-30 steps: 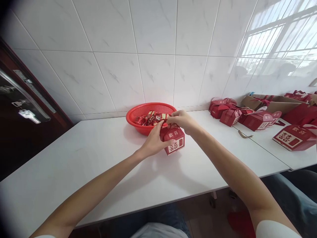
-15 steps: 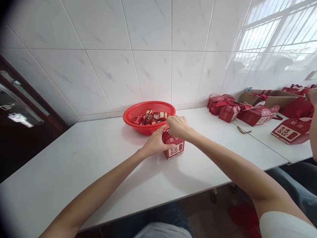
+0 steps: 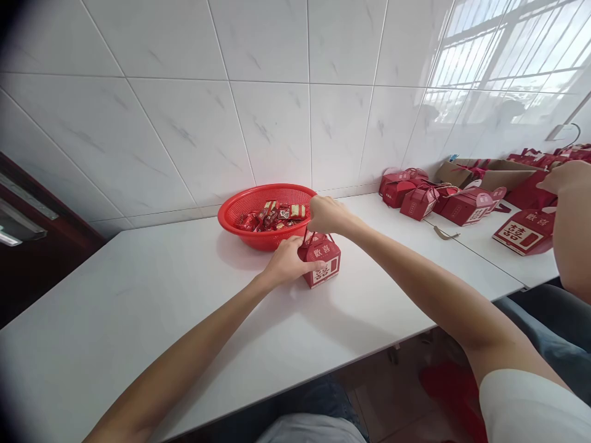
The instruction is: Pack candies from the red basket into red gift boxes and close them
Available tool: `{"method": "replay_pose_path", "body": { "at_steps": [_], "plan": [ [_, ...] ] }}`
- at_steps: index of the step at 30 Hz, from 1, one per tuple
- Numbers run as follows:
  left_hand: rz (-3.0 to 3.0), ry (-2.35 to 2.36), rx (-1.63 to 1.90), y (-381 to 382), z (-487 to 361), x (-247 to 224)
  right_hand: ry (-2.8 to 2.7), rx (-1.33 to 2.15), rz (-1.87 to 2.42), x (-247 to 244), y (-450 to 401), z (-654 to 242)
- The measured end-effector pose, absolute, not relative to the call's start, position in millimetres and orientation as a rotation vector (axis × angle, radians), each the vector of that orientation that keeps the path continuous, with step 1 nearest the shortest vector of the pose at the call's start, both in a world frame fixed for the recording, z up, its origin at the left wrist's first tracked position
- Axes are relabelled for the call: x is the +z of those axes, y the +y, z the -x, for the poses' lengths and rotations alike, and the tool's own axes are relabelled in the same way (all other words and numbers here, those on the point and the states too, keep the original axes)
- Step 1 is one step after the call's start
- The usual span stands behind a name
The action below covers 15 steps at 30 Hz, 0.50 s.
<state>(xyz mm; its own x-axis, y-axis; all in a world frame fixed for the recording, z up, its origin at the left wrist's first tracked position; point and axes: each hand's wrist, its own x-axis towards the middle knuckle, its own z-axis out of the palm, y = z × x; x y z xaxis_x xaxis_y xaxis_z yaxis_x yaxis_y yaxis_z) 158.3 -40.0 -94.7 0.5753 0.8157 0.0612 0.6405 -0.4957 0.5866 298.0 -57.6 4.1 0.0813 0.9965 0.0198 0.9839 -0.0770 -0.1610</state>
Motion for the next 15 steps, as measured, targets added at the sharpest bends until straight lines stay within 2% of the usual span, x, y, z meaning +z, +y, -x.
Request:
{"method": "replay_pose_path", "body": {
  "at_steps": [7,12,15],
  "plan": [
    [-2.164,0.972,0.521,-37,-154,-105,-1.928,0.437,2.131,9,-58,-311],
    [-1.997,0.826,0.752,-45,-131,-120,-1.782,0.421,2.149,19,-58,-330],
    [-1.876,0.921,0.835,-49,-109,-134,-1.658,0.367,2.194,28,-56,-359]
  ]
}}
